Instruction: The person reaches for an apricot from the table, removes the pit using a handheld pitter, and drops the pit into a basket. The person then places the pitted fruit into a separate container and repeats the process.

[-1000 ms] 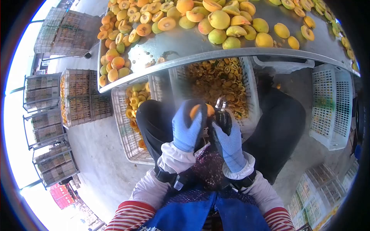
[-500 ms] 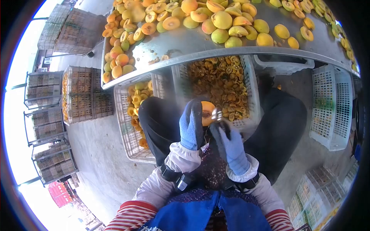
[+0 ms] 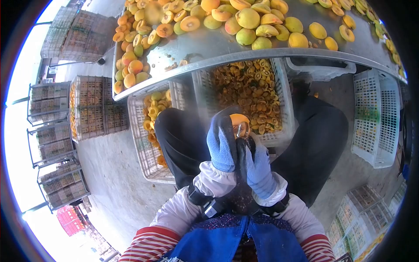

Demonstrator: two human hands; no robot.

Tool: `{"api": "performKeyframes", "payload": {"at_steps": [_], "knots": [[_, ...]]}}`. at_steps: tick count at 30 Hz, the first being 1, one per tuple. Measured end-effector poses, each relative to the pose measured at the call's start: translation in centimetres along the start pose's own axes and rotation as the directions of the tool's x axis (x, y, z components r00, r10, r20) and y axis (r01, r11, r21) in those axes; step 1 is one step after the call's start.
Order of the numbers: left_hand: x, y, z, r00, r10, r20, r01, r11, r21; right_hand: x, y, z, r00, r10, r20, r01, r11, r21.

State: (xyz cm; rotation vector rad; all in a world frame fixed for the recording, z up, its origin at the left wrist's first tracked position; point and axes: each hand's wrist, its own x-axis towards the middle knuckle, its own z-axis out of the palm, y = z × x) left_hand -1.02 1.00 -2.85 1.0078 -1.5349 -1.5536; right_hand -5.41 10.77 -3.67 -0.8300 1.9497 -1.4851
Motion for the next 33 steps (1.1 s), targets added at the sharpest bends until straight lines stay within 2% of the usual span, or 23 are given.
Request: {"api": "performKeyframes", "payload": {"at_steps": [3,4,7,9,12,14,15,16,17,18,21,22,25,26,28,29,30,31,33], "knots": [[0.2,-0.6,-0.6,0.996,0.049,0.071,-0.054,0.996,0.069,-0.9,0.9,-0.1,0.998,-0.060,-0.002,0.060,0.996,-0.061],[0.1,-0.4,-0.5,0.999,0.002,0.054,-0.006,0.997,0.081,-1.0,1.0,-0.2,0.999,-0.033,0.020,0.034,0.998,-0.057],[0.1,-0.1,-0.7,0.996,0.025,0.085,-0.037,0.990,0.140,-1.3,1.4,-0.3,0.996,0.035,0.078,-0.032,0.999,-0.038],[0.1,0.1,-1.0,0.989,-0.031,0.143,0.015,0.993,0.115,-2.0,2.4,0.1,0.994,0.056,0.091,-0.055,0.998,-0.010],[0.4,0.4,-1.0,0.974,-0.053,0.219,0.027,0.992,0.121,-1.9,2.1,-0.2,0.982,0.130,0.134,-0.146,0.982,0.121],[1.0,0.5,-1.2,0.955,-0.043,0.295,-0.001,0.989,0.147,-2.1,2.9,0.2,0.992,-0.002,0.123,-0.025,0.975,0.220],[1.5,0.7,-1.5,0.928,-0.046,0.370,-0.009,0.989,0.146,-2.1,2.6,0.0,0.970,0.051,0.236,-0.152,0.889,0.433],[2.2,0.9,-2.0,0.896,-0.049,0.441,-0.016,0.989,0.144,-1.8,1.9,-0.2,0.933,0.104,0.346,-0.303,0.745,0.594],[2.6,1.0,-2.2,0.857,-0.051,0.512,-0.025,0.990,0.140,-1.3,0.9,-1.1,0.789,0.147,0.597,-0.606,0.346,0.716],[2.7,1.0,-2.2,0.832,-0.161,0.531,0.122,0.987,0.107,-0.8,0.1,-1.6,0.600,0.048,0.798,-0.790,-0.121,0.601],[2.7,-0.4,-2.7,0.784,-0.287,0.551,0.354,0.935,-0.018,-0.4,0.8,-0.8,0.504,-0.297,0.811,-0.797,-0.523,0.304],[2.5,-0.7,-2.7,0.815,-0.258,0.519,0.310,0.951,-0.015,-0.3,0.9,-0.4,0.513,-0.393,0.763,-0.775,-0.594,0.214],[2.2,-0.7,-3.2,0.839,-0.250,0.483,0.283,0.959,0.005,-0.4,1.0,0.1,0.519,-0.388,0.762,-0.754,-0.628,0.194],[1.7,-1.6,-3.4,0.861,-0.291,0.417,0.344,0.937,-0.057,-0.6,1.1,0.2,0.508,-0.401,0.762,-0.765,-0.617,0.185],[3.1,0.3,-4.3,0.817,-0.084,0.571,-0.037,0.979,0.199,-0.7,1.2,0.3,0.487,-0.426,0.762,-0.789,-0.589,0.175],[3.9,1.4,-4.9,0.757,-0.014,0.653,-0.237,0.926,0.294,-0.7,1.0,0.2,0.456,-0.430,0.779,-0.782,-0.612,0.120],[4.8,2.0,-5.4,0.679,0.087,0.729,-0.437,0.845,0.307,-0.7,0.5,0.3,0.430,-0.436,0.791,-0.768,-0.636,0.067],[4.8,1.9,-5.5,0.692,0.036,0.721,-0.322,0.909,0.264,-0.6,0.2,0.5,0.406,-0.445,0.798,-0.755,-0.655,0.018],[4.6,1.2,-5.9,0.697,-0.067,0.714,-0.082,0.982,0.173,-0.4,0.0,1.0,0.422,-0.474,0.773,-0.766,-0.642,0.024]]}}
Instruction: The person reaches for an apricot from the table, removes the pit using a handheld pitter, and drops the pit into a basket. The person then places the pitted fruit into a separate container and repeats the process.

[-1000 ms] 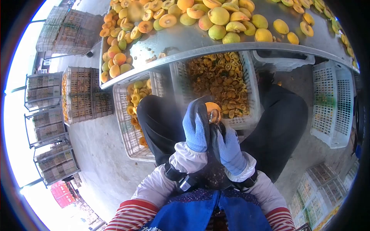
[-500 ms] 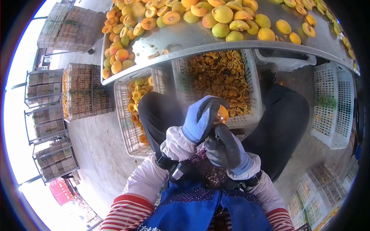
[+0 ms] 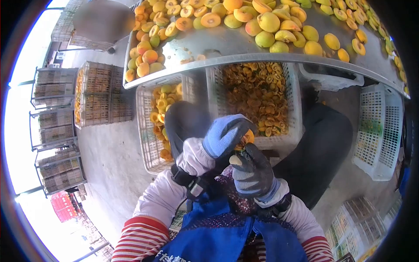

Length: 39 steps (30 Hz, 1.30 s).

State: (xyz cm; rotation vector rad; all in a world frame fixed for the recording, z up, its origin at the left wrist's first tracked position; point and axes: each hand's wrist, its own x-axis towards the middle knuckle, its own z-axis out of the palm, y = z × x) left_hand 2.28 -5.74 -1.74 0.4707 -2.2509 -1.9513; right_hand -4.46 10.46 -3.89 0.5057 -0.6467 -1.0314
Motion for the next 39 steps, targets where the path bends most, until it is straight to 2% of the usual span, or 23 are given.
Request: {"api": "performKeyframes", "payload": {"at_steps": [1,4,6,7,10,11,13,14,15,16,17,18,21,24,26,27,28,30,32,33,35,36,39], "knots": [[-0.5,-0.9,0.9,0.994,-0.104,-0.034,0.089,0.949,-0.302,0.1,0.1,0.1,1.000,-0.013,-0.006,0.013,1.000,-0.007],[-1.4,-5.0,2.2,0.941,0.245,-0.233,-0.237,0.970,0.061,0.3,0.1,-0.1,0.999,-0.043,-0.024,0.043,0.999,-0.016],[-1.9,-5.0,2.5,0.971,-0.097,-0.218,0.021,0.944,-0.330,0.3,-0.2,-0.5,0.998,-0.062,-0.029,0.059,0.996,-0.072],[-1.7,-4.0,3.0,0.928,-0.246,-0.279,0.099,0.887,-0.451,0.2,-0.3,-0.8,0.997,-0.069,-0.025,0.066,0.991,-0.121],[-2.9,-6.5,1.8,0.822,-0.331,-0.463,0.147,0.910,-0.388,0.1,-0.5,-0.7,0.995,-0.104,0.012,0.105,0.984,-0.142],[-3.7,-7.4,1.4,0.783,-0.157,-0.602,0.159,0.986,-0.049,0.0,-0.9,-0.5,0.991,-0.128,0.033,0.131,0.982,-0.135],[-4.5,-5.7,-0.4,0.652,0.034,-0.757,0.140,0.976,0.164,-0.6,-1.9,-2.0,0.981,-0.176,-0.080,0.164,0.977,-0.140],[-5.7,-4.5,-3.0,0.620,0.159,-0.769,0.294,0.861,0.415,-1.0,-2.4,-2.4,0.970,-0.201,-0.135,0.180,0.972,-0.148],[-6.9,-3.3,-5.6,0.576,0.282,-0.767,0.464,0.660,0.591,-0.8,-2.0,-1.5,0.938,-0.267,-0.219,0.217,0.950,-0.225],[-7.7,-3.3,-9.1,0.448,-0.092,-0.889,0.053,0.996,-0.076,-0.7,-2.2,-1.1,0.922,-0.290,-0.256,0.214,0.934,-0.286],[-8.8,-2.9,-12.4,0.491,0.051,-0.870,0.433,0.852,0.294,-0.7,-2.3,-0.7,0.904,-0.313,-0.292,0.207,0.916,-0.343],[-9.2,-2.5,-14.7,0.574,0.157,-0.804,0.681,0.453,0.575,-0.7,-2.4,-0.3,0.883,-0.339,-0.324,0.195,0.894,-0.402],[-6.1,-1.3,-16.6,0.693,0.237,-0.680,0.664,0.156,0.731,-0.7,-2.9,-0.9,0.749,-0.504,-0.430,0.233,0.808,-0.541],[4.0,2.2,-13.5,0.760,0.389,-0.520,0.369,0.401,0.839,-0.3,-3.6,-1.0,0.645,-0.593,-0.482,0.209,0.744,-0.635],[12.1,4.8,-10.9,0.798,0.508,-0.324,0.118,0.395,0.911,0.2,-4.1,-0.4,0.568,-0.651,-0.503,0.168,0.691,-0.703],[16.1,8.3,-9.1,0.894,0.399,-0.206,0.005,0.449,0.893,0.4,-3.9,0.2,0.526,-0.684,-0.505,0.141,0.656,-0.741],[20.4,7.8,-8.5,0.872,0.424,-0.244,0.024,0.460,0.888,0.6,-3.9,0.5,0.481,-0.715,-0.508,0.111,0.624,-0.773],[27.5,8.2,-7.4,0.887,0.431,-0.167,0.018,0.330,0.944,0.7,-4.5,0.3,0.439,-0.755,-0.488,0.130,0.590,-0.797],[33.8,5.6,-7.4,0.950,0.249,-0.189,0.114,0.289,0.950,0.6,-4.8,0.4,0.384,-0.800,-0.462,0.111,0.536,-0.837],[34.8,5.9,-7.4,0.978,0.116,-0.172,0.131,0.297,0.946,0.4,-5.3,0.1,0.399,-0.775,-0.491,0.161,0.586,-0.794],[35.5,6.7,-6.8,0.977,-0.169,-0.130,0.177,0.302,0.937,0.1,-5.8,-0.1,0.404,-0.796,-0.451,0.132,0.539,-0.832],[35.1,6.6,-7.3,0.978,-0.188,-0.086,0.148,0.343,0.928,0.1,-6.0,-0.4,0.412,-0.804,-0.428,0.124,0.515,-0.848],[31.8,4.8,-9.1,0.977,-0.204,-0.057,0.115,0.284,0.952,0.3,-5.9,-0.2,0.421,-0.817,-0.394,0.126,0.483,-0.866]]}}
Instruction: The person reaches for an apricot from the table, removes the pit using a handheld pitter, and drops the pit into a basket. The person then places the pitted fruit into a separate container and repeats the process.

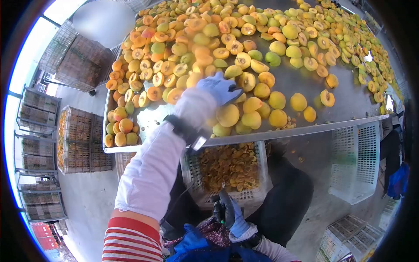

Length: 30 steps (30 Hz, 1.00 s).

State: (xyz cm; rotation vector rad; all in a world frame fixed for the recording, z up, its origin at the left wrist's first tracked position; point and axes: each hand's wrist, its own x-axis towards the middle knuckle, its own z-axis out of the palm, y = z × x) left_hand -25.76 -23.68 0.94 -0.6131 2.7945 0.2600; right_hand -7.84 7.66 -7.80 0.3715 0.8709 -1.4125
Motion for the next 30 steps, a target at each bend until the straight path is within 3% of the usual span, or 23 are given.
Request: {"api": "performKeyframes", "payload": {"at_steps": [5,8,12,13,15,18,21,23,25,26,28,30], "knots": [[-6.6,-4.7,3.6,0.975,-0.068,-0.210,0.050,0.995,-0.088,-1.3,-0.3,0.7,0.999,-0.002,0.036,0.002,1.000,0.009],[-10.7,-4.2,3.9,0.849,-0.277,-0.450,0.152,0.944,-0.294,-2.0,-0.3,0.9,0.999,-0.034,0.030,0.035,0.999,-0.034],[-17.8,-1.0,5.7,0.758,-0.188,-0.625,-0.142,0.887,-0.440,-2.0,-0.3,0.8,0.986,-0.154,0.062,0.155,0.988,-0.013],[-19.3,-0.8,8.1,0.795,-0.350,-0.496,-0.189,0.633,-0.750,-2.1,-0.6,1.4,0.971,-0.234,0.055,0.236,0.971,-0.037],[-23.7,2.9,8.1,0.865,-0.375,-0.333,-0.074,0.561,-0.825,-2.7,-1.0,2.6,0.922,-0.384,0.042,0.386,0.918,-0.088],[-27.1,5.8,11.3,0.905,-0.380,-0.190,-0.129,0.179,-0.975,-2.0,-0.3,3.1,0.835,-0.550,0.002,0.544,0.825,-0.152],[-29.4,7.0,12.0,0.915,-0.404,0.009,-0.047,-0.127,-0.991,-4.5,-1.9,3.4,0.971,-0.236,0.034,0.234,0.971,0.050],[-30.1,8.2,12.1,0.886,-0.463,-0.004,-0.107,-0.195,-0.975,-4.7,-1.1,3.3,0.985,-0.162,0.055,0.156,0.983,0.101],[-30.3,8.6,12.7,0.851,-0.511,-0.120,-0.139,0.001,-0.990,-4.2,-0.1,2.9,0.983,-0.141,0.113,0.124,0.982,0.145],[-30.4,8.6,13.0,0.831,-0.526,-0.182,-0.151,0.101,-0.983,-4.0,0.1,2.7,0.976,-0.200,0.089,0.198,0.980,0.026],[-30.6,7.6,13.8,0.822,-0.540,-0.182,-0.142,0.116,-0.983,-3.5,0.4,1.8,0.945,-0.320,0.064,0.326,0.921,-0.214],[-30.7,7.0,14.4,0.804,-0.553,-0.219,-0.132,0.192,-0.972,-3.5,0.8,0.9,0.814,-0.568,0.120,0.543,0.672,-0.504]]}}
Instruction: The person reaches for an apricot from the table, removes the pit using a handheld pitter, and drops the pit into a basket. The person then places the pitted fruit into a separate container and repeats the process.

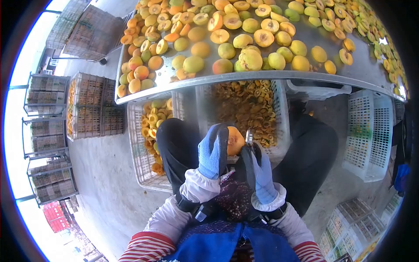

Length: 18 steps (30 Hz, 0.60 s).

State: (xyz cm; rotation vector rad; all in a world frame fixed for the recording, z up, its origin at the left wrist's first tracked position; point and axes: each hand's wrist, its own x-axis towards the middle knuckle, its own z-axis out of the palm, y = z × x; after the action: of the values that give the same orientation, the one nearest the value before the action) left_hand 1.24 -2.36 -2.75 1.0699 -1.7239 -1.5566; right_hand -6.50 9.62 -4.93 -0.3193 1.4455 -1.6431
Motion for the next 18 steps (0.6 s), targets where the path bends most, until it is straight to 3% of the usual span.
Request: {"api": "performKeyframes", "payload": {"at_steps": [1,2,5,6,7,10,13,18], "knots": [[0.0,0.2,-0.2,0.999,-0.010,0.040,0.009,1.000,0.022,-0.1,-0.3,0.1,0.989,-0.145,-0.015,0.141,0.975,-0.171],[0.0,0.8,-0.5,0.996,-0.023,0.081,0.020,0.999,0.044,-1.1,-1.3,-0.5,0.929,-0.370,0.001,0.333,0.835,-0.438],[0.0,1.1,-0.4,0.994,-0.055,0.098,0.052,0.998,0.035,-1.3,-2.6,-1.1,0.968,-0.182,0.174,0.249,0.793,-0.556],[0.0,1.2,-0.4,0.989,-0.106,0.104,0.108,0.994,-0.011,-1.2,-2.0,-0.9,0.962,-0.195,0.193,0.270,0.801,-0.534],[0.0,1.3,-0.4,0.981,-0.157,0.111,0.164,0.985,-0.056,-1.4,-1.9,-1.0,0.966,-0.193,0.171,0.256,0.798,-0.545],[-0.4,1.4,0.6,0.983,-0.118,0.138,0.133,0.985,-0.106,-1.6,-2.1,-0.6,0.974,-0.196,0.116,0.227,0.786,-0.575],[-1.6,1.1,2.5,0.992,-0.122,0.039,0.128,0.922,-0.366,-1.9,-1.1,-0.3,0.968,-0.239,0.081,0.240,0.779,-0.580],[-1.6,0.1,2.7,0.998,-0.064,-0.027,0.058,0.982,-0.178,-2.2,-1.0,-0.3,0.936,-0.335,0.106,0.322,0.700,-0.638]]}}
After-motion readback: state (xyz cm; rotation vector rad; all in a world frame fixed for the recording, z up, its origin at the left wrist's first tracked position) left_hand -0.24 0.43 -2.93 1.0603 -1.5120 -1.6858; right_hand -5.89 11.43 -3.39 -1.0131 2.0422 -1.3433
